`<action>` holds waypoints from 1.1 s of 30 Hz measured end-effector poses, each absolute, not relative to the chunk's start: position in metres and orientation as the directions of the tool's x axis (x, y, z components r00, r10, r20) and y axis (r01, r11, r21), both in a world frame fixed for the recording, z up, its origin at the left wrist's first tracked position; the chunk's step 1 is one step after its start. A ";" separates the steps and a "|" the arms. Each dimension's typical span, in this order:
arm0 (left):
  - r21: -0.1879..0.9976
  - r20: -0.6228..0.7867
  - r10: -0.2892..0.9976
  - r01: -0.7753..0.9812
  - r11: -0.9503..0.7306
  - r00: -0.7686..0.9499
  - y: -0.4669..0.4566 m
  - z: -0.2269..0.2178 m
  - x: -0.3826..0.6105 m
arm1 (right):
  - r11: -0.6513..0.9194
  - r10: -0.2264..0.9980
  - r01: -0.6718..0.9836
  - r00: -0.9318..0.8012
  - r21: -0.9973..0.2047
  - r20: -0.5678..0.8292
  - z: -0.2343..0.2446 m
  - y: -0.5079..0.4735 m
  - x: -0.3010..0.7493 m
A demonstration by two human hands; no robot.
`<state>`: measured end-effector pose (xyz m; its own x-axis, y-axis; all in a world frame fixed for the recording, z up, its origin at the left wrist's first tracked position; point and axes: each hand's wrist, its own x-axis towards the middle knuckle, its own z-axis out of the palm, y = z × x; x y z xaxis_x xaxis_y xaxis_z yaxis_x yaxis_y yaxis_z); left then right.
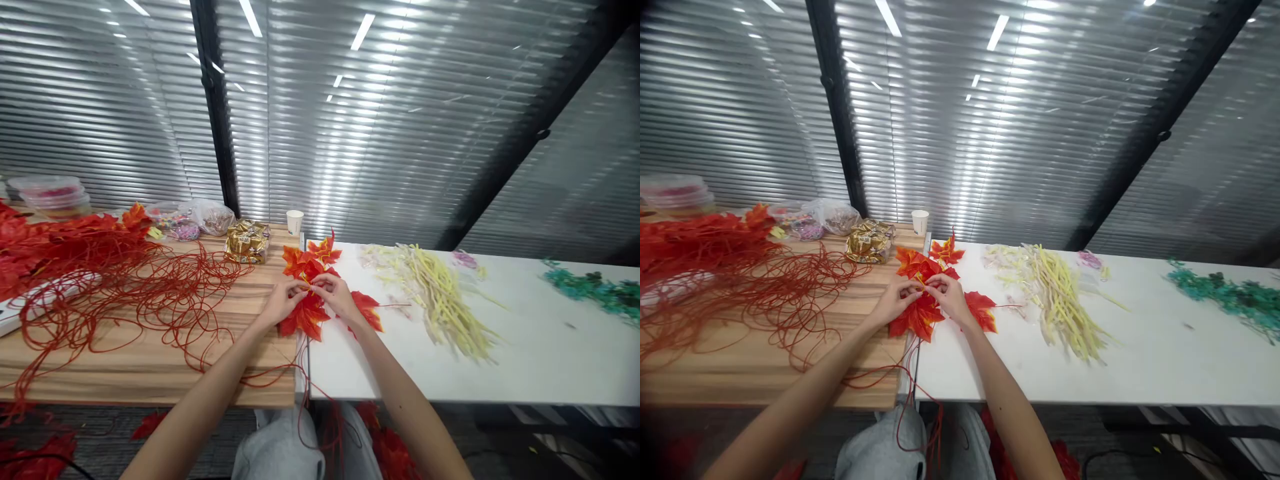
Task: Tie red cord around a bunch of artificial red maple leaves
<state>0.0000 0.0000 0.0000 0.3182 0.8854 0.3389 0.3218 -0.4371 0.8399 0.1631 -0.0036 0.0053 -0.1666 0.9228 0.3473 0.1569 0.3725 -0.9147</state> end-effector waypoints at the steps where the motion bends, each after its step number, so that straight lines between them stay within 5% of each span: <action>1: 0.841 0.340 0.885 0.318 -0.437 0.318 0.000 -0.001 0.000 | 0.366 0.924 0.161 -0.175 -0.916 0.339 0.005 -0.003 0.163; 33: 0.802 0.363 0.877 0.374 -0.466 0.316 -0.003 0.004 0.002 | 0.344 0.937 0.172 -0.123 -0.923 0.326 -0.005 0.003 0.164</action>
